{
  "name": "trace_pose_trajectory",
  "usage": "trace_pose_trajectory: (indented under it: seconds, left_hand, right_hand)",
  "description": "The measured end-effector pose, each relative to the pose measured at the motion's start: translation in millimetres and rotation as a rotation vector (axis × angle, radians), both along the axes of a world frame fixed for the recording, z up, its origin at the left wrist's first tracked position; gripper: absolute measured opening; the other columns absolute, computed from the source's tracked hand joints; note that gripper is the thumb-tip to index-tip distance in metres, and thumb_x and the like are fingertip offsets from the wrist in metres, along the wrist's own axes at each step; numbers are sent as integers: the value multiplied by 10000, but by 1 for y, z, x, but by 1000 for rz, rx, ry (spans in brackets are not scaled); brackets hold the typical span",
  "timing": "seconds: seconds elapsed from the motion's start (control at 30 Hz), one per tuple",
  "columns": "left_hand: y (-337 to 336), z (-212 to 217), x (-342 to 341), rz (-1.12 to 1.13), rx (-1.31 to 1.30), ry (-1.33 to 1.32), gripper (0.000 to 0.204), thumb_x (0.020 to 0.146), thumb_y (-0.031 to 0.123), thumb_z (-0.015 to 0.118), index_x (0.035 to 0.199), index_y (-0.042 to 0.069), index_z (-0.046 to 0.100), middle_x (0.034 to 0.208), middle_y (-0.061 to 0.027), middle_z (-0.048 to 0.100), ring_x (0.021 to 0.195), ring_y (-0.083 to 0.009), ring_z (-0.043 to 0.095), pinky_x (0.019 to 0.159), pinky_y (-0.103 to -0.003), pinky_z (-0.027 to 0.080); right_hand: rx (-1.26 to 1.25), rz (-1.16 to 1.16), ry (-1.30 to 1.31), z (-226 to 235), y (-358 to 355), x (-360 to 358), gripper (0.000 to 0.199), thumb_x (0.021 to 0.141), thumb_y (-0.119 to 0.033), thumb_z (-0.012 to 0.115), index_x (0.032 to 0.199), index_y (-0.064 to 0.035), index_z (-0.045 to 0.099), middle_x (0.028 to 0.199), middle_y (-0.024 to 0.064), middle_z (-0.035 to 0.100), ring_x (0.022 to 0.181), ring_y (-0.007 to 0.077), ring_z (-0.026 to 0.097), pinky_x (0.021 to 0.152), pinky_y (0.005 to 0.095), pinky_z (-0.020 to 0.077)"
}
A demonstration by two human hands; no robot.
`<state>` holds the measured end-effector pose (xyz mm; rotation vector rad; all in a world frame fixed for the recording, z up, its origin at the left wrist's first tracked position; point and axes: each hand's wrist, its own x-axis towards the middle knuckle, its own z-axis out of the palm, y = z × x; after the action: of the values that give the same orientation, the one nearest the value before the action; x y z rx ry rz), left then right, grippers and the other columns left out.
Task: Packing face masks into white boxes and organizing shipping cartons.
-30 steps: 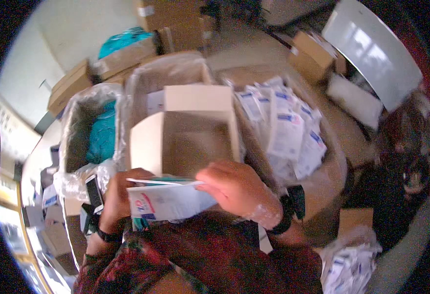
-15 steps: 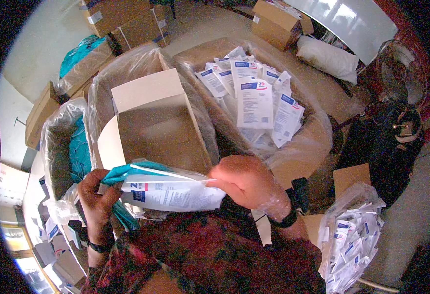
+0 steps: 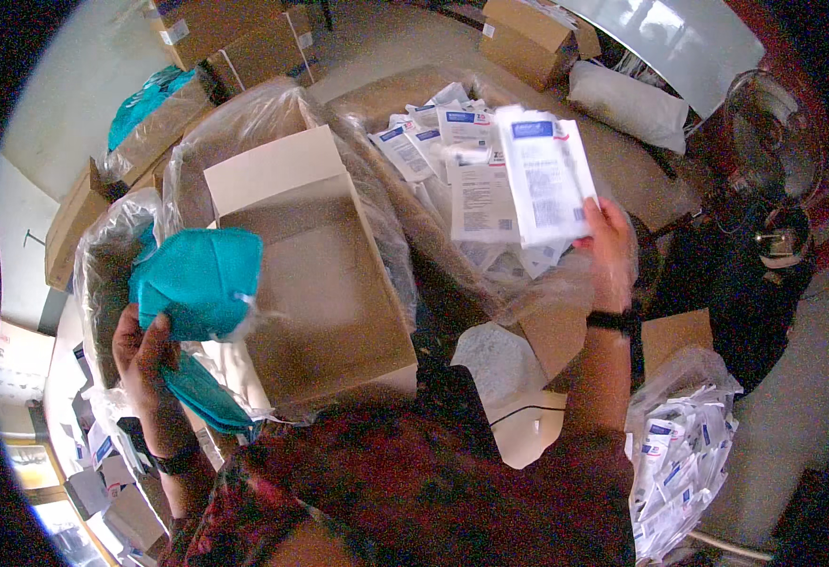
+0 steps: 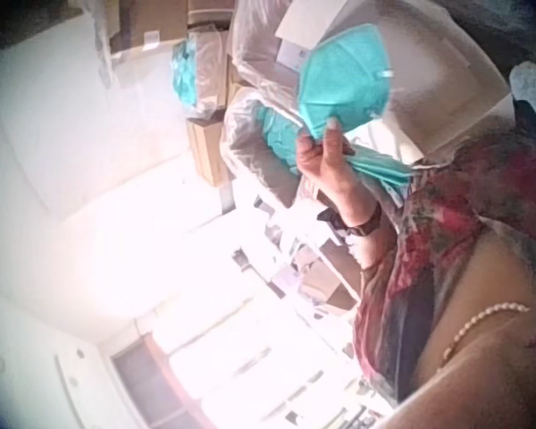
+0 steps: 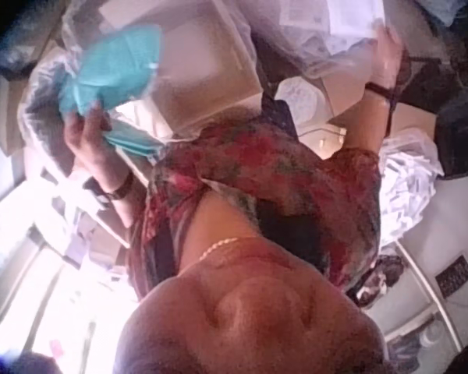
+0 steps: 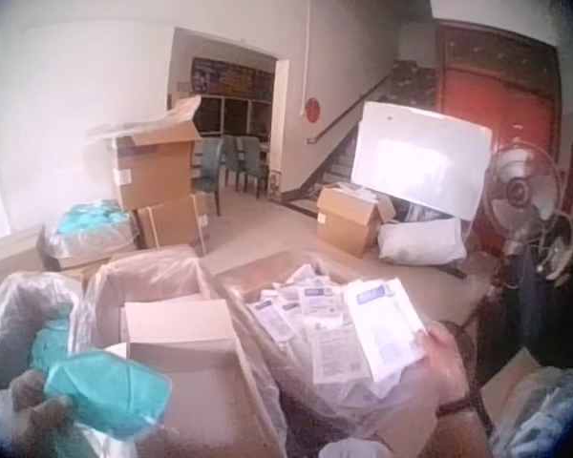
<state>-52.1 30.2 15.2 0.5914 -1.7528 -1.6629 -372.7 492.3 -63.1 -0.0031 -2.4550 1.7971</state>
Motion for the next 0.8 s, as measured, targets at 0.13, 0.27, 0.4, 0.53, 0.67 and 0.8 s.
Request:
trace_pose_trajectory:
  seconds: [0.13, 0.27, 0.4, 0.53, 0.67, 0.8]
  left_hand:
    - [15, 0, -13, -77, -28, -30, 138, 810, 65, 692, 915, 25, 611, 626, 43, 542, 459, -18, 426, 413, -168, 309]
    - [18, -2, -4, -18, -82, -142, 140, 809, 90, 676, 913, 33, 602, 636, 37, 536, 473, -27, 426, 425, -183, 317]
    - [23, -5, -10, 10, -66, -192, 163, 801, 105, 705, 898, 23, 603, 627, 38, 528, 473, -24, 421, 425, -178, 309]
    - [32, 0, -21, -38, -171, -205, 157, 785, 113, 714, 845, 25, 599, 620, 32, 516, 480, -33, 425, 435, -180, 309]
    - [31, -5, -22, 51, -229, -385, 282, 740, 271, 709, 877, 43, 614, 643, 25, 498, 494, -56, 430, 435, -216, 322]
    - [40, 1, -37, 111, -195, -379, 126, 771, 72, 677, 839, 14, 588, 620, 2, 540, 490, -46, 435, 448, -191, 316]
  right_hand:
    - [365, 185, 9, -39, 16, -61, 552, 855, -320, 645, 1281, -10, 479, 1178, 161, 588, 1019, 271, 590, 885, 361, 482]
    - [693, 86, 447, -37, -33, -64, 733, 784, -300, 715, 1376, -36, 375, 1327, 217, 477, 1205, 348, 479, 1032, 408, 368]
    - [882, 337, 324, -48, -74, -96, 912, 714, -388, 752, 1433, -66, 291, 1430, 254, 335, 1347, 383, 290, 1119, 407, 231]
    - [1231, 689, 6, -152, -59, -165, 1083, 655, -653, 683, 1464, -96, 225, 1466, 288, 243, 1387, 417, 180, 1144, 425, 150]
    - [1339, 787, -124, -233, -77, -152, 1101, 681, -645, 674, 1496, -174, 103, 1519, 237, 133, 1403, 425, 108, 1129, 507, 163]
    - [1451, 801, -428, -274, -87, -142, 1076, 679, -559, 740, 1494, -278, 96, 1555, 157, -20, 1416, 414, 44, 1061, 625, 235]
